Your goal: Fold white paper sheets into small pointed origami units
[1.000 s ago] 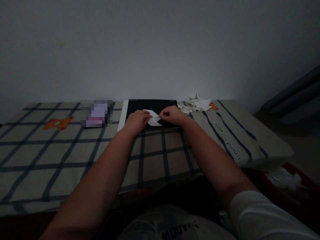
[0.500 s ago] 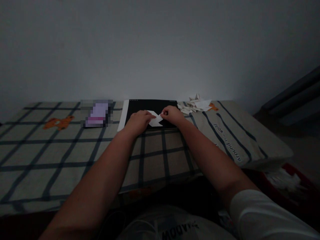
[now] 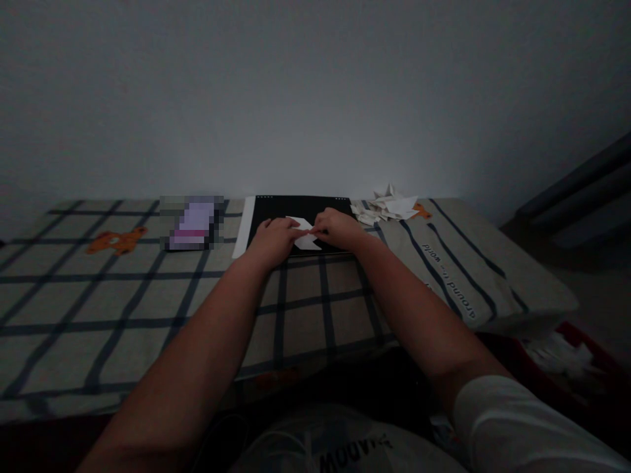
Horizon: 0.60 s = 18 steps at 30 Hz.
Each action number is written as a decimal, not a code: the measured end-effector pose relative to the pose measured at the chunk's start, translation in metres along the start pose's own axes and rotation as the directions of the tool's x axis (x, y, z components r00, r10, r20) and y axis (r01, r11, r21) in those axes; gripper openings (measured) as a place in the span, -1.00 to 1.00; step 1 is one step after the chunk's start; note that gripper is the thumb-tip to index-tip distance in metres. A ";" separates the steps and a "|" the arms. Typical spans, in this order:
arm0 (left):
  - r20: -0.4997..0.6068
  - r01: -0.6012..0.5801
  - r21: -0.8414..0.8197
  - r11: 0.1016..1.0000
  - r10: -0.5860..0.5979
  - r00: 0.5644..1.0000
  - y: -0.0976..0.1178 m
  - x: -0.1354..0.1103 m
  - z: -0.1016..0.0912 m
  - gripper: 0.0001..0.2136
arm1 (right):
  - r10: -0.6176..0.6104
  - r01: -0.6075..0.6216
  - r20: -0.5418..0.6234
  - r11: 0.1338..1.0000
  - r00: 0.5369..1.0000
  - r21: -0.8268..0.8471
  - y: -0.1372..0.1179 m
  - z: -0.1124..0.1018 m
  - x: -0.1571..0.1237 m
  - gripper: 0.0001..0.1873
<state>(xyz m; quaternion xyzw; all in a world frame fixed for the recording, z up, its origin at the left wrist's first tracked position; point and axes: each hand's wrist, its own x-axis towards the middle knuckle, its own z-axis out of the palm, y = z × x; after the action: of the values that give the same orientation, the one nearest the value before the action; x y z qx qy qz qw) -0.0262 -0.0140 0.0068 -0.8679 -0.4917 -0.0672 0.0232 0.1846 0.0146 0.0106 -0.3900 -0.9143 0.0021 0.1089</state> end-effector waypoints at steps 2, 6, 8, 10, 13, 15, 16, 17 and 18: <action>0.008 -0.001 0.004 1.000 0.001 1.000 0.000 0.000 0.000 -0.57 | 0.028 -0.027 0.033 0.999 0.999 -0.045 -0.007 -0.006 -0.001 -0.75; 0.023 -0.002 0.004 1.000 0.002 1.000 -0.003 0.002 0.002 -0.58 | 0.174 -0.165 0.059 0.978 0.983 -0.128 -0.020 -0.019 -0.006 -0.70; 0.023 -0.002 0.000 1.000 0.002 1.000 -0.005 0.003 0.004 -0.59 | 0.268 -0.253 0.087 0.956 0.960 -0.152 -0.022 -0.025 -0.008 -0.69; 0.015 -0.003 0.000 1.000 0.003 1.000 -0.006 0.003 0.005 -0.58 | 0.326 -0.306 0.114 0.937 0.938 -0.167 -0.022 -0.029 -0.010 -0.68; 0.004 0.002 -0.004 1.000 -0.002 1.000 -0.005 0.003 0.005 -0.57 | 0.303 -0.279 0.115 0.941 0.946 -0.191 -0.024 -0.030 -0.011 -0.68; 0.010 0.004 -0.008 1.000 -0.004 1.000 -0.004 0.003 0.004 -0.57 | 0.225 -0.200 0.103 0.958 0.969 -0.206 -0.027 -0.028 -0.010 -0.69; 0.014 0.004 -0.006 1.000 -0.004 1.000 -0.003 0.002 0.003 -0.58 | 0.182 -0.158 0.102 0.965 0.978 -0.210 -0.030 -0.027 -0.009 -0.69; 0.018 0.005 -0.003 1.000 -0.005 1.000 -0.003 0.002 0.003 -0.59 | 0.150 -0.126 0.103 0.970 0.983 -0.209 -0.032 -0.026 -0.008 -0.69; 0.019 0.007 -0.002 1.000 -0.007 1.000 -0.003 0.002 0.003 -0.60 | 0.135 -0.112 0.104 0.972 0.985 -0.206 -0.033 -0.025 -0.007 -0.69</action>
<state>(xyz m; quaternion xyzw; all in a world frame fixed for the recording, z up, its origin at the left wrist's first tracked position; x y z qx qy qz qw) -0.0272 -0.0102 0.0044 -0.8668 -0.4948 -0.0597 0.0174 0.1711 -0.0155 0.0370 -0.4542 -0.8887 -0.0598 0.0153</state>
